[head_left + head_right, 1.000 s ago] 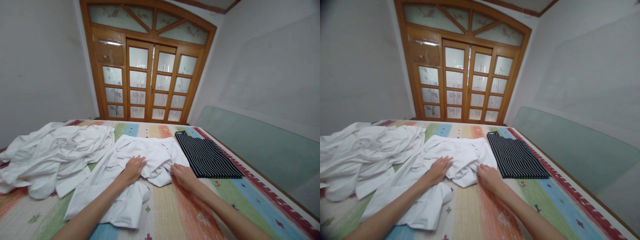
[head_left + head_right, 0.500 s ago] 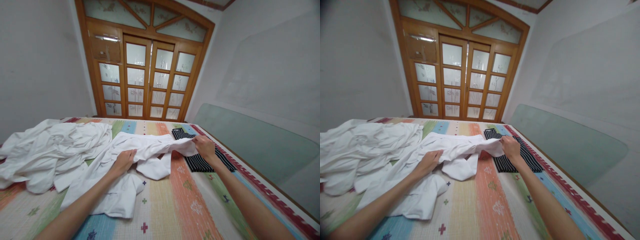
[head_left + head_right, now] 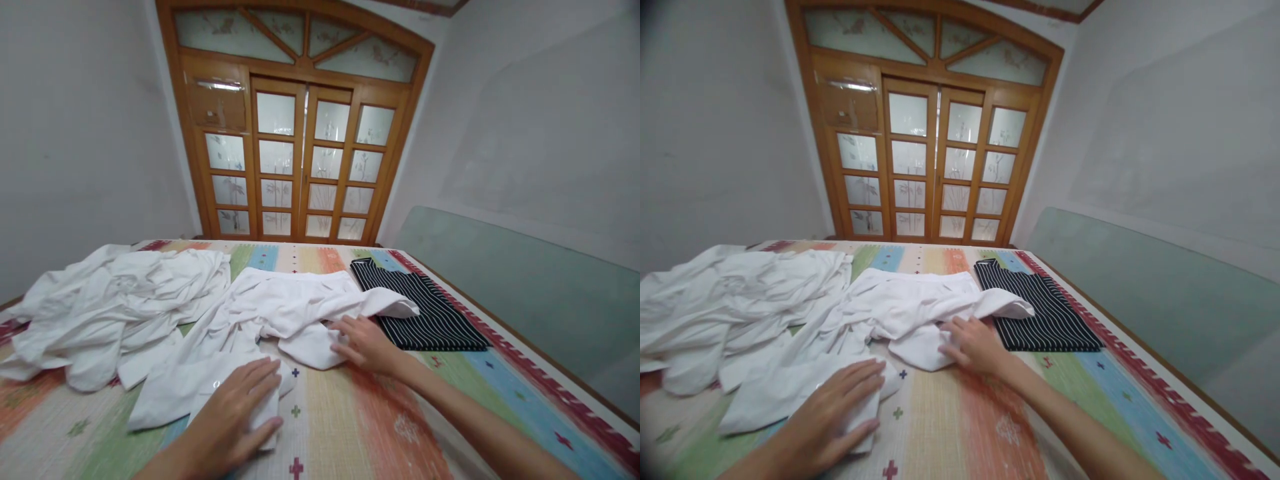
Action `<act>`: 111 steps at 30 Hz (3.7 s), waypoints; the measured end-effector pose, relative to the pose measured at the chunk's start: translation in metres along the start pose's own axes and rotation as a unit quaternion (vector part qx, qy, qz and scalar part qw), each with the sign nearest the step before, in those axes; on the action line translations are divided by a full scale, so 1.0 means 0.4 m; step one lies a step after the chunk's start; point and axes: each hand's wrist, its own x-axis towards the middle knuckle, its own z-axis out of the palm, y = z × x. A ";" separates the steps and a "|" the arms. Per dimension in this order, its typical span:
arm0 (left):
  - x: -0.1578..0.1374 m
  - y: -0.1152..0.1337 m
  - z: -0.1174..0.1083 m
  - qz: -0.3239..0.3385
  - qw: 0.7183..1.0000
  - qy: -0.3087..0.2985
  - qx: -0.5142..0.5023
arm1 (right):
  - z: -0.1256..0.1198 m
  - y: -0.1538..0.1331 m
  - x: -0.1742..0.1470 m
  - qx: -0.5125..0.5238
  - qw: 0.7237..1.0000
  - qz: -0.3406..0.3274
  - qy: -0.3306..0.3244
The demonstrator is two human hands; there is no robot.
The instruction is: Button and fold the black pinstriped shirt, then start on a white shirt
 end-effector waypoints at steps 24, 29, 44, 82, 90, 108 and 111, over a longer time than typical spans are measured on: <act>-0.131 -0.270 -0.196 -0.169 0.887 0.004 0.430 | -0.170 0.312 -0.080 0.092 0.866 0.391 0.297; -0.063 -0.177 -0.105 -0.014 0.963 0.007 0.267 | -0.133 0.230 -0.077 -0.036 0.929 0.236 0.283; 0.032 -0.060 -0.071 -0.101 0.981 -0.161 -0.044 | 0.010 -0.005 -0.004 -0.046 0.992 0.057 -0.104; 0.383 -0.220 0.133 -0.228 0.938 -0.210 0.153 | 0.119 0.114 0.319 -0.076 0.930 0.235 -0.273; 0.395 -0.281 0.197 -0.260 0.936 -0.175 0.159 | 0.151 0.192 0.370 -0.068 0.927 0.246 -0.275; 0.324 -0.186 0.208 -0.171 0.978 -0.059 0.103 | 0.201 0.262 0.432 -0.064 0.915 0.269 -0.295; 0.259 -0.131 0.201 -0.131 0.986 -0.066 0.079 | 0.200 0.258 0.429 -0.064 0.918 0.268 -0.287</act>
